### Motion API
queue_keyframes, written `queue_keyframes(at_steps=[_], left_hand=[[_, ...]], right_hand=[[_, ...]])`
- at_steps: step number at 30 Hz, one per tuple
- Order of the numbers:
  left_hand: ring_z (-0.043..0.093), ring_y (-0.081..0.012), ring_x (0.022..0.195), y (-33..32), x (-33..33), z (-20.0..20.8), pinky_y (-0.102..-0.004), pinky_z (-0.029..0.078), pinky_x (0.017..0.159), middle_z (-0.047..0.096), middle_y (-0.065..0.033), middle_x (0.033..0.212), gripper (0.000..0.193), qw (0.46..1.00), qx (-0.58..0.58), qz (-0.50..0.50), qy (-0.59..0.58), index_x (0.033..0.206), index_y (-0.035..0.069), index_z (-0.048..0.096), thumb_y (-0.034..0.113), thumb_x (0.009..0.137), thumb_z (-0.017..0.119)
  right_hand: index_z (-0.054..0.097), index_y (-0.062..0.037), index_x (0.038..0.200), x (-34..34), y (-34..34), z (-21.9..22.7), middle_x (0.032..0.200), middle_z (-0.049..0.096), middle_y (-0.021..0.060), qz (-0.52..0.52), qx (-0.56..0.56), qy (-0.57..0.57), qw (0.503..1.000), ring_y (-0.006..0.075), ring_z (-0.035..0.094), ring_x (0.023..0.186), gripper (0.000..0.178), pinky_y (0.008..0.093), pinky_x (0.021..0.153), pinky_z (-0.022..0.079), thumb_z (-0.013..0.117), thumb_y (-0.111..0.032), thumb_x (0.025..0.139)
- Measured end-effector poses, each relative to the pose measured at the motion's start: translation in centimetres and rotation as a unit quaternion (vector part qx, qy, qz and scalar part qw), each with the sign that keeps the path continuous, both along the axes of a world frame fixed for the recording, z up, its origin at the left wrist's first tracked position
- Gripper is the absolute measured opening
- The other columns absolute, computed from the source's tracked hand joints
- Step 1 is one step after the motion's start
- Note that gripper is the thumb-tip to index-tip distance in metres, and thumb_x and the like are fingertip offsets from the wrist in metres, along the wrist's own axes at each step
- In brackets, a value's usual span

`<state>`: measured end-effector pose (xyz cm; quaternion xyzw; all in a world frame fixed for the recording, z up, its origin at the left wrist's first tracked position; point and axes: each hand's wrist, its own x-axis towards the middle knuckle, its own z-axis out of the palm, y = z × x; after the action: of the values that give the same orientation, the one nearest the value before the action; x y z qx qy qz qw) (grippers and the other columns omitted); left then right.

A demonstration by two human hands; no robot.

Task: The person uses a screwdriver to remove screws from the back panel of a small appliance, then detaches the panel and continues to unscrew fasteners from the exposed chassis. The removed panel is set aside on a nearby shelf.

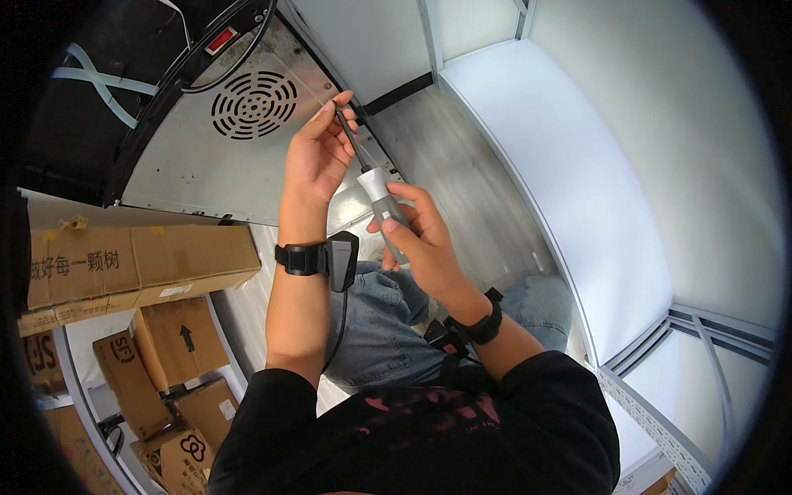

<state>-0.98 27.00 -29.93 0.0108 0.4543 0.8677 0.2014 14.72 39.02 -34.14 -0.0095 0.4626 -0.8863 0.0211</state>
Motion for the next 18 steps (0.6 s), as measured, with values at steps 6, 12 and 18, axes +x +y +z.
queue_keyframes(at_steps=[6, 12, 18], left_hand=[[0.06, -0.0117, 0.076, -0.3, -0.6, 0.6, -0.0222, 0.052, 0.069, 0.062, -0.0066, 0.088, 0.027, 1.0, -0.011, 0.024, -0.001, 0.112, -0.004, 0.056, 0.015, 0.094, 0.05], [0.06, -0.0116, 0.075, -0.4, -0.9, 0.4, -0.0227, 0.053, 0.069, 0.063, -0.0068, 0.088, 0.026, 0.999, -0.005, 0.031, -0.002, 0.111, -0.005, 0.056, 0.014, 0.095, 0.048], [0.06, -0.0111, 0.075, -0.1, -0.9, 0.5, -0.0219, 0.053, 0.068, 0.063, -0.0067, 0.087, 0.024, 0.999, -0.013, 0.036, 0.002, 0.108, -0.005, 0.057, 0.014, 0.094, 0.05]], right_hand=[[0.032, -0.0017, 0.13, -0.9, -0.3, 1.5, 0.096, 0.059, 0.0132, 0.015, -0.018, 0.011, 1.0, 0.0114, 0.055, 0.053, 0.04, 0.0236, 0.049, 0.044, 0.046, -0.013, 0.094], [0.032, -0.0008, 0.13, -1.5, -0.5, 1.5, 0.095, 0.059, 0.0146, 0.017, -0.057, 0.011, 0.998, 0.013, 0.055, 0.052, 0.04, 0.0244, 0.047, 0.043, 0.045, -0.015, 0.095], [0.033, -0.0004, 0.13, -1.8, -0.1, 1.6, 0.094, 0.057, 0.0193, 0.035, -0.127, -0.021, 0.991, 0.0176, 0.054, 0.049, 0.04, 0.026, 0.043, 0.042, 0.039, -0.02, 0.096]])
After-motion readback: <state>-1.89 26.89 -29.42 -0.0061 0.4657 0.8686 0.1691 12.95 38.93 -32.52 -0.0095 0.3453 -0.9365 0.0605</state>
